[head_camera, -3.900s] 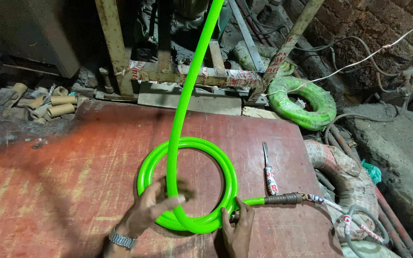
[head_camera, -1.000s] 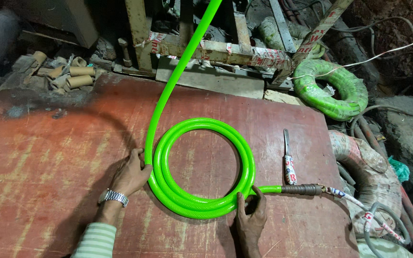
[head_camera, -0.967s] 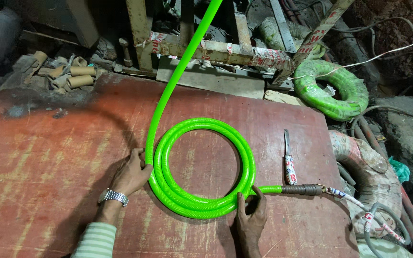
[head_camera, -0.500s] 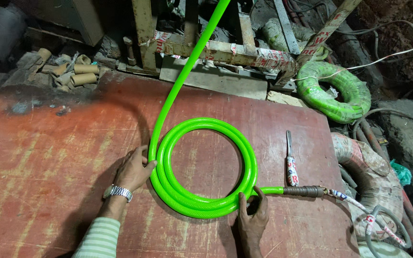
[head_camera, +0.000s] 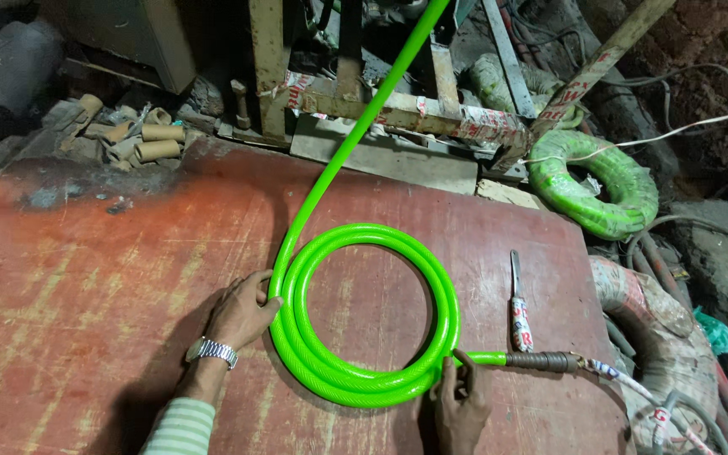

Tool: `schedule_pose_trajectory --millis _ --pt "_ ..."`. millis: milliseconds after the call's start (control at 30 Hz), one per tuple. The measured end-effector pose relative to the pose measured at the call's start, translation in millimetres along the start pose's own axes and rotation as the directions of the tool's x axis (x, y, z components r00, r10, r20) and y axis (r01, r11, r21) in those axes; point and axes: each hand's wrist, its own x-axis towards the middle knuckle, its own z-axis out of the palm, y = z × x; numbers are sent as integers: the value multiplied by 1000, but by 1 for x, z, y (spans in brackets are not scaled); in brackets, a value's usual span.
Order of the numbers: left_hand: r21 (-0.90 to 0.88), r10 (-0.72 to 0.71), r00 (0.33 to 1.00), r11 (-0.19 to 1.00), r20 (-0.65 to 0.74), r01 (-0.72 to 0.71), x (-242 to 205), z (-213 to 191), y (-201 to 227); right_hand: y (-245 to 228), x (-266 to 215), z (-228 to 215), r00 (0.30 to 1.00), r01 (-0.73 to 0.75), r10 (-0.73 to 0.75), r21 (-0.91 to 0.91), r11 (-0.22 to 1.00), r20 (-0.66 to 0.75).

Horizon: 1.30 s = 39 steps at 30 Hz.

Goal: The person coils a green hose by hand on a wooden surface, looping the length of the hose into a circular bundle.

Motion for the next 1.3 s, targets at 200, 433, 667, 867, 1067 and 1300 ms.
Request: schedule_pose_trajectory --millis 200,433,667,867,1067,1300 --pt "39 -63 998 997 29 62 2 -4 6 -65 92 10 940 331 -333 -34 943 -81" --pt "42 -94 991 995 96 90 12 -2 -4 -192 226 48 833 518 -537 153 841 133" --pt "3 55 998 998 -26 -55 0 -9 14 -282 339 70 807 333 -479 404 852 345" --pt "41 52 998 998 -19 -51 9 -5 7 -327 395 80 829 285 -473 504 816 298" --pt "15 60 997 998 -46 -59 9 -3 10 -344 395 79 821 262 -499 594 760 277" --pt "-46 42 999 998 -17 -43 7 -6 14 -313 370 58 852 151 -285 315 937 440"
